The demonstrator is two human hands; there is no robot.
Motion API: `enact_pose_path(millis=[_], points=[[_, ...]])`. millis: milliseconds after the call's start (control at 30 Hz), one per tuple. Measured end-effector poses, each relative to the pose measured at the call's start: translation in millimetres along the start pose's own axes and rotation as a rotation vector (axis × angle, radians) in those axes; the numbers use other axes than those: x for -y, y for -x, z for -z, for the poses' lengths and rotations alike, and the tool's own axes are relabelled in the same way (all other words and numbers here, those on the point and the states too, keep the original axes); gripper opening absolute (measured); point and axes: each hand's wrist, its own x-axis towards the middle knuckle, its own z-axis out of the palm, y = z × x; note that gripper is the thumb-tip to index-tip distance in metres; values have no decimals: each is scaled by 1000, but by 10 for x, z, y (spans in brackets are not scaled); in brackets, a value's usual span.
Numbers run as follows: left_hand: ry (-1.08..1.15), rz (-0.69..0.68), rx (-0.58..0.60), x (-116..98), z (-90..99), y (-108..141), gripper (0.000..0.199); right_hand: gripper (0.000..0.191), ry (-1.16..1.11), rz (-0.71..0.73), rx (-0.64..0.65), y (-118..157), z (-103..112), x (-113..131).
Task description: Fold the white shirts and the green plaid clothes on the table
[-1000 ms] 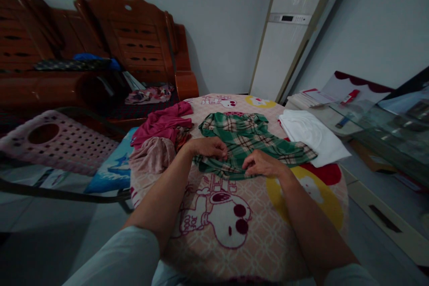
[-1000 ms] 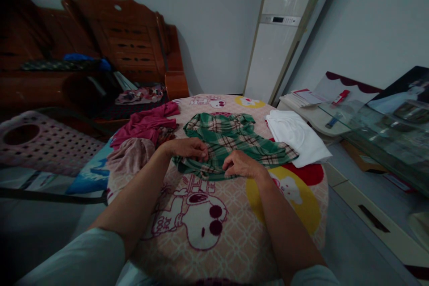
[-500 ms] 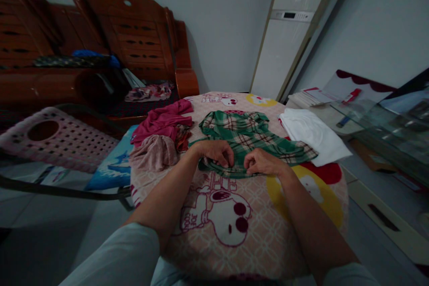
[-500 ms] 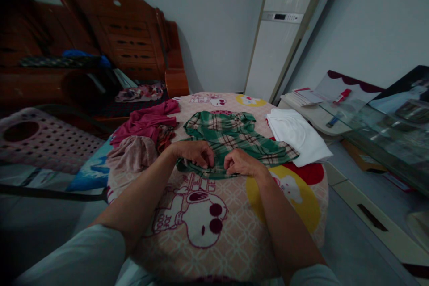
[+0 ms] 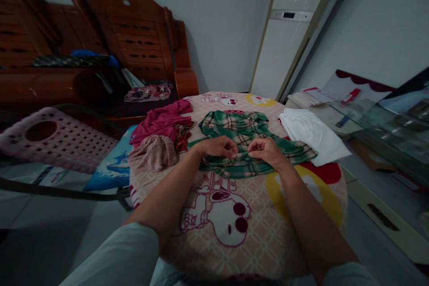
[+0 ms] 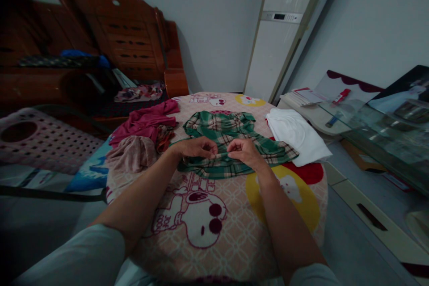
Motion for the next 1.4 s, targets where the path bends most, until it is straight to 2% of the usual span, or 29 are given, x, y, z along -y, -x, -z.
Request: enact_pose_path(millis=[267,400,533,633,767,833,900,1000,1100,1233,1333,1400], points=[[90,4,-67,31,119,73,27,24,-96,-13,-142,-36,67,-123],[66,-6,-74,62,188,120,32,25,-97,7,-165,-55,84,-150],[-34,-15,-141,113,285,176,24,19,5,30,-159,-39,93,-119],[-135,-19,-127,122,303,185,19,15,209,89,-60,-9,68,-79],[-227,54,45,88,202,121,21,16,431,61,251,33,-11,-26],[-249,102,118,70,136,80,19,15,447,61,261,45,-45,6],[-266,113,137,58,90,55,14,17,407,87,186,50,-67,44],[-300,119,79,51,75,59,16,18,319,107,122,61,-113,107],[-287,152,-44,54,118,92,25,17,328,133,162,81,-250,165],[-210,141,-234,85,248,169,24,11,548,198,230,102,-573,203],[-198,169,-325,133,381,280,22,2,700,219,247,112,-767,210],[-227,204,-366,176,466,376,21,9,711,240,267,124,-816,218]])
